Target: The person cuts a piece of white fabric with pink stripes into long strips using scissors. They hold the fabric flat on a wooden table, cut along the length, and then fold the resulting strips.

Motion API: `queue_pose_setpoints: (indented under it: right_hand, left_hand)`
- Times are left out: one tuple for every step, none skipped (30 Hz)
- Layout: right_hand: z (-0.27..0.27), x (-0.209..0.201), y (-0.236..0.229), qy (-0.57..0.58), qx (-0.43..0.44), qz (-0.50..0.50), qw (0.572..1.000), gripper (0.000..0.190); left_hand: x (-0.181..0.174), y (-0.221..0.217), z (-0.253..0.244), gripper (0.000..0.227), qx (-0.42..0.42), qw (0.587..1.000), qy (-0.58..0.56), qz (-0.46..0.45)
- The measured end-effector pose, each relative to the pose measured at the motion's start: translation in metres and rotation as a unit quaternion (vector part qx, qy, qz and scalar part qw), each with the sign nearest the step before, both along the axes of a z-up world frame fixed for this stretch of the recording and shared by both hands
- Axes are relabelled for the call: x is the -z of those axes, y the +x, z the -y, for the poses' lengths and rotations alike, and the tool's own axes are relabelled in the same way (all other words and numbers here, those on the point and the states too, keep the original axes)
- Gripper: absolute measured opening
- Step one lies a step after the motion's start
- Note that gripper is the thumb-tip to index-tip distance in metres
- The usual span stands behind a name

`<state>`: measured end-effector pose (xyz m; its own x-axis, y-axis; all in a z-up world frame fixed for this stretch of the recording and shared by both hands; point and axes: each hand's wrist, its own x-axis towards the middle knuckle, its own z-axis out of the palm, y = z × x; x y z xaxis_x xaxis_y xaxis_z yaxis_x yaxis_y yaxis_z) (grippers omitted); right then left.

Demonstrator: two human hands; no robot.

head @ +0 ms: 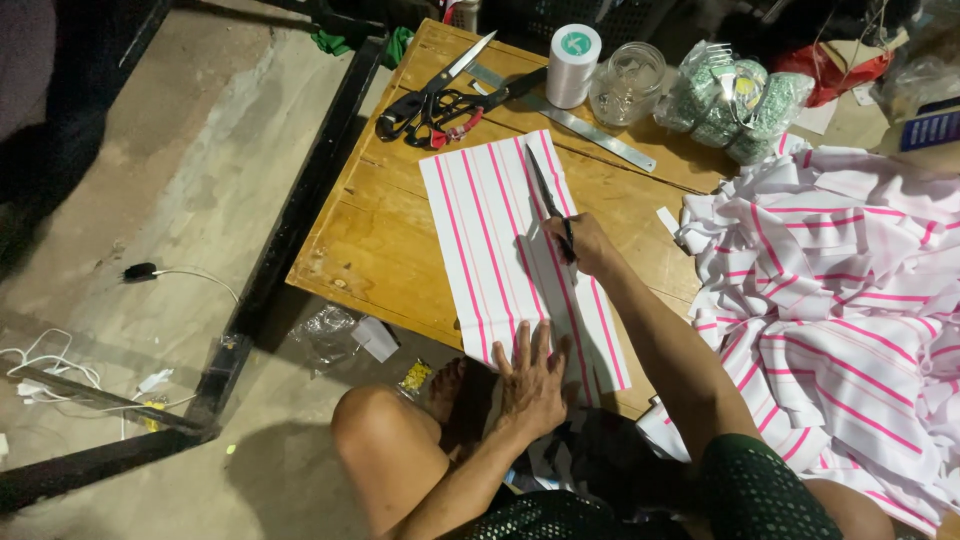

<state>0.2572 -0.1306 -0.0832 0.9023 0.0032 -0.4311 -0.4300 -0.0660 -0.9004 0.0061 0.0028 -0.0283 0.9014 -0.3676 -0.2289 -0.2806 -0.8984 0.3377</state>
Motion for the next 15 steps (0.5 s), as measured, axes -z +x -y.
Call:
queue_pose_setpoints:
  right_hand:
    - [0.002,0.000,0.000,0.000,0.000,-0.001,1.000,0.036]
    - [0.003,-0.001,0.000,-0.012,-0.010,0.000,1.000,0.038]
    - [0.004,-0.001,0.000,-0.024,-0.021,0.001,0.999,0.040]
    - [0.000,-0.015,-0.002,-0.024,-0.021,0.001,0.999,0.040]
    - [-0.004,-0.030,-0.005,-0.008,-0.008,-0.007,1.000,0.043]
    - [-0.008,-0.044,-0.009,0.009,0.004,-0.015,1.000,0.046]
    - [-0.010,-0.051,-0.007,0.009,0.003,-0.016,1.000,0.046]
    - [-0.012,-0.058,-0.004,0.014,0.002,-0.018,1.000,0.046]
    - [-0.014,-0.065,-0.001,0.020,0.001,-0.020,1.000,0.046]
    - [-0.012,-0.052,0.005,0.020,-0.001,-0.020,1.000,0.046]
    - [-0.010,-0.038,0.011,0.023,-0.003,-0.014,1.000,0.047]
    - [-0.007,-0.025,0.016,0.025,-0.005,-0.008,1.000,0.048]
    - [-0.006,-0.016,0.018,0.025,-0.006,-0.008,1.000,0.048]
    - [-0.005,-0.007,0.019,0.019,0.000,0.003,1.000,0.044]
    - [-0.003,0.002,0.021,0.013,0.007,0.014,1.000,0.040]
  left_hand:
    - [-0.002,0.000,0.000,0.071,0.000,1.000,0.000,-0.001]
    - [-0.003,0.000,-0.001,0.072,0.001,1.000,-0.007,0.001]
    - [-0.005,0.000,-0.002,0.073,0.002,1.000,-0.014,0.002]
    - [-0.004,0.000,-0.002,0.073,0.001,1.000,-0.014,0.002]
    - [-0.002,0.000,-0.002,0.072,0.003,1.000,-0.009,0.007]
    - [-0.001,0.000,-0.002,0.072,0.004,1.000,-0.005,0.011]
    - [0.001,-0.001,0.000,0.072,0.003,1.000,-0.005,0.011]
    - [0.003,0.000,0.001,0.071,0.003,1.000,0.004,0.010]
    - [0.005,0.000,0.002,0.071,0.003,1.000,0.013,0.009]
    - [0.008,0.000,0.002,0.071,0.002,1.000,0.014,0.009]
    - [0.010,0.000,0.003,0.075,-0.001,1.000,0.015,0.013]
    - [0.013,0.000,0.004,0.079,-0.004,1.000,0.015,0.016]
    - [0.014,0.000,0.003,0.079,-0.004,1.000,0.015,0.015]
    - [0.015,0.000,0.003,0.079,-0.003,1.000,0.006,0.012]
    - [0.015,0.000,0.003,0.078,-0.002,1.000,-0.002,0.008]
